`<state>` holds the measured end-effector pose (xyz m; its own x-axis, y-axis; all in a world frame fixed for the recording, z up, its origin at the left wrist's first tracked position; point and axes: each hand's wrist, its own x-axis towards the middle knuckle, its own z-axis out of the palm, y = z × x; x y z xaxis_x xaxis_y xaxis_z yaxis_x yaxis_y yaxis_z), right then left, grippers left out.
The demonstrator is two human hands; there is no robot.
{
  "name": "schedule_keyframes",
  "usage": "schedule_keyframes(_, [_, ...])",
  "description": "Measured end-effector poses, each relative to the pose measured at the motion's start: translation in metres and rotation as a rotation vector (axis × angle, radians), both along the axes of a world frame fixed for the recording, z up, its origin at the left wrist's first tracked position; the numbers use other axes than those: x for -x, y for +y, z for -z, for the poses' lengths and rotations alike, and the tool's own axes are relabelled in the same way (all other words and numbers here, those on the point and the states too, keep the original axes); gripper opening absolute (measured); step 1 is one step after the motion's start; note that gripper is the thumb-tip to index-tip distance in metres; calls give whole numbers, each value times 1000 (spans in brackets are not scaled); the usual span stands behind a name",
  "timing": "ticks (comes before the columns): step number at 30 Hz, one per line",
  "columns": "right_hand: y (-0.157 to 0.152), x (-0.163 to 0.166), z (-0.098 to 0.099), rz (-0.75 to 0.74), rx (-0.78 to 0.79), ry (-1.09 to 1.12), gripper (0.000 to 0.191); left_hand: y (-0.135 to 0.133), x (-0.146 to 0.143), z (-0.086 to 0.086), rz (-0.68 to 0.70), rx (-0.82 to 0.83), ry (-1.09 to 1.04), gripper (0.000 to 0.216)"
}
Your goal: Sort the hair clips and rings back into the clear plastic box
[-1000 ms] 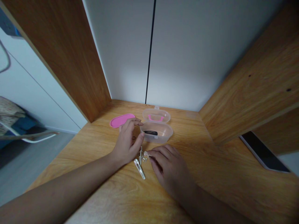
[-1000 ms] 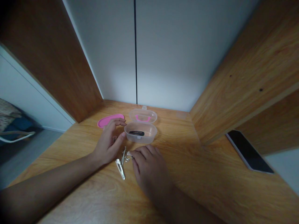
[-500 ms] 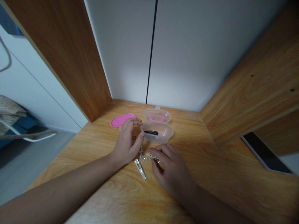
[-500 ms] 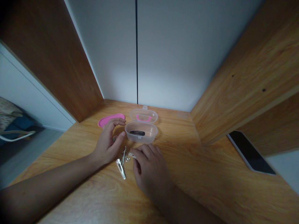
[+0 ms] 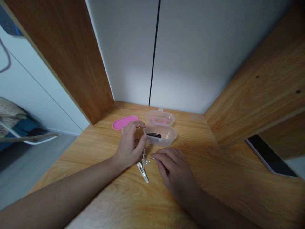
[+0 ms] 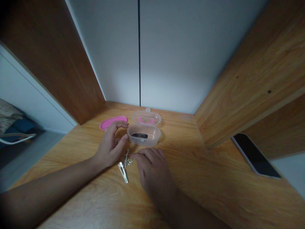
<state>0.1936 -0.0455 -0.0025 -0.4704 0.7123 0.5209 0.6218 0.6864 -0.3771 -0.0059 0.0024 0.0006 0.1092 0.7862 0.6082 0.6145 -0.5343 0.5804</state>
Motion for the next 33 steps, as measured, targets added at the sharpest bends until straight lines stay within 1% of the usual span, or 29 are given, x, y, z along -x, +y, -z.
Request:
schedule_keyframes(3, [0,1,0,33,-26,-35,31,0,0,0,2,0,-7,25])
schedule_keyframes(5, [-1,2,0,43,-17,-53,31,1,0,1,1,2,-6,25])
schedule_keyframes(8, [-2,3,-1,53,-4,-55,26,1,0,0,1,8,-1,25])
schedule_keyframes(12, [-2,4,-5,60,-56,-54,19,0,0,0,-1,4,2,24])
schedule_keyframes(17, [-3,4,-8,79,-103,-9,16,0,0,0,-5,-10,0,24])
schedule_keyframes(21, [-5,2,-10,107,-50,39,12,-2,0,-3,3,-54,-21,21])
schedule_keyframes(23, [-6,1,-9,125,-5,109,11,-4,0,-6,9,-85,-17,18])
schedule_keyframes(25, [-5,0,-9,146,29,226,11,-7,0,-9,32,-112,13,14])
schedule_keyframes(29, [-3,-1,-7,175,62,437,15,-13,1,-14,165,-182,149,13])
schedule_keyframes(31, [-1,-1,-6,174,69,502,16,-15,1,-15,232,-218,219,18])
schedule_keyframes(33, [-1,-2,-5,159,83,531,17,-14,0,-16,259,-222,274,18])
